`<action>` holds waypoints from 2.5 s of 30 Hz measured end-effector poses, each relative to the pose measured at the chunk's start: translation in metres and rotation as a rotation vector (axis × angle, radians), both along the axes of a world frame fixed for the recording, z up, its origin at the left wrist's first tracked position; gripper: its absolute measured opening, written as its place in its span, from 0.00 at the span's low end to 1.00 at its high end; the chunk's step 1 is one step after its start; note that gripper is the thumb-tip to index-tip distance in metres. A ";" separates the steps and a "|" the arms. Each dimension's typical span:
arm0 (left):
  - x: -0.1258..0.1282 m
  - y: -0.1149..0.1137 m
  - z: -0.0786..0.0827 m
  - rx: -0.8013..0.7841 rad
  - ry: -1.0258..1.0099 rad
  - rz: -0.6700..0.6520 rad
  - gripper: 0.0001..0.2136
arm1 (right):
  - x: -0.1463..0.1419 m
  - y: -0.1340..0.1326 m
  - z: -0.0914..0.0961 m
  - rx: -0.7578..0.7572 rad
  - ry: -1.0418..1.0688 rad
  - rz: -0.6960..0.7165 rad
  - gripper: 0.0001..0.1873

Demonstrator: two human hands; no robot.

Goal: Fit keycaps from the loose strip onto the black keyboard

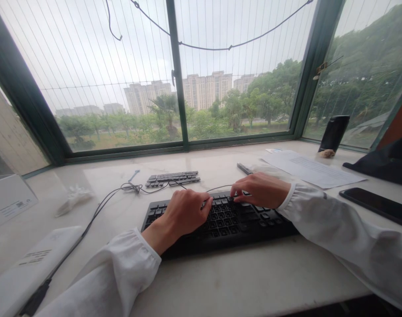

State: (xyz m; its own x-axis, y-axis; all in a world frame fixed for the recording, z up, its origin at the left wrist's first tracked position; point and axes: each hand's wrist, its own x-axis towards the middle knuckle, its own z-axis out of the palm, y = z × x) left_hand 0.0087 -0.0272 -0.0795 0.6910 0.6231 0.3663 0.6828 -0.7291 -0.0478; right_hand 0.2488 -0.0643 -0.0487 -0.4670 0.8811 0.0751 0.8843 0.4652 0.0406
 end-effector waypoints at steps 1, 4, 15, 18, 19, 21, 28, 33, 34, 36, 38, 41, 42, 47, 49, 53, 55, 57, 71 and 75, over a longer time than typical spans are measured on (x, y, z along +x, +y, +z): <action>0.000 0.000 0.000 0.001 -0.001 0.001 0.22 | 0.000 0.000 0.000 -0.003 0.005 0.002 0.13; 0.000 0.000 0.001 -0.002 -0.007 -0.003 0.22 | 0.001 0.001 -0.001 -0.009 0.016 0.010 0.13; 0.000 -0.001 0.000 -0.027 -0.011 -0.002 0.22 | 0.001 0.000 -0.001 -0.001 0.017 0.012 0.13; 0.001 -0.002 0.001 -0.027 -0.014 0.000 0.22 | 0.000 0.000 -0.001 -0.004 0.016 0.011 0.13; 0.001 -0.002 0.001 -0.029 -0.015 0.002 0.22 | 0.000 0.000 0.000 -0.004 0.015 0.008 0.14; 0.001 -0.003 0.001 -0.039 -0.015 0.008 0.22 | 0.000 0.000 0.000 -0.004 0.015 0.001 0.14; 0.000 -0.001 0.000 -0.032 -0.015 0.006 0.21 | -0.001 0.000 -0.001 0.009 0.022 0.006 0.13; 0.000 0.000 -0.001 -0.021 -0.014 -0.002 0.22 | -0.001 0.000 -0.003 0.021 0.020 -0.003 0.12; 0.000 0.000 -0.001 -0.021 -0.013 -0.002 0.22 | -0.001 0.000 -0.004 0.020 0.022 -0.007 0.12; 0.001 -0.001 -0.001 -0.025 -0.006 -0.008 0.22 | -0.001 0.001 -0.004 0.018 0.026 -0.014 0.13; 0.002 -0.001 0.000 -0.031 0.007 -0.021 0.23 | -0.001 0.001 -0.004 0.022 0.027 -0.017 0.12; 0.005 -0.003 0.000 -0.055 0.029 -0.046 0.24 | -0.002 0.001 -0.004 0.030 0.027 -0.020 0.11; 0.006 -0.004 0.000 -0.065 0.036 -0.057 0.24 | -0.002 0.000 -0.004 0.031 0.026 -0.025 0.11; 0.014 -0.011 0.000 -0.060 0.097 -0.129 0.21 | -0.004 0.000 -0.002 0.022 0.029 -0.056 0.11; 0.016 -0.012 0.000 -0.040 0.129 -0.147 0.20 | -0.004 0.000 -0.002 0.022 0.038 -0.053 0.11; 0.016 -0.013 0.000 -0.004 0.159 -0.160 0.21 | -0.004 0.000 -0.003 0.035 0.056 -0.050 0.11; 0.015 -0.013 0.000 0.008 0.161 -0.165 0.21 | -0.004 0.000 -0.003 0.037 0.068 -0.058 0.11; 0.015 -0.013 0.000 0.016 0.161 -0.169 0.21 | -0.003 0.001 -0.004 0.033 0.087 -0.065 0.10; 0.016 -0.011 -0.004 -0.014 0.130 -0.154 0.21 | 0.000 0.006 -0.008 0.017 0.147 -0.071 0.09; 0.016 -0.011 -0.004 -0.031 0.113 -0.160 0.21 | 0.002 0.007 -0.011 0.014 0.177 -0.041 0.09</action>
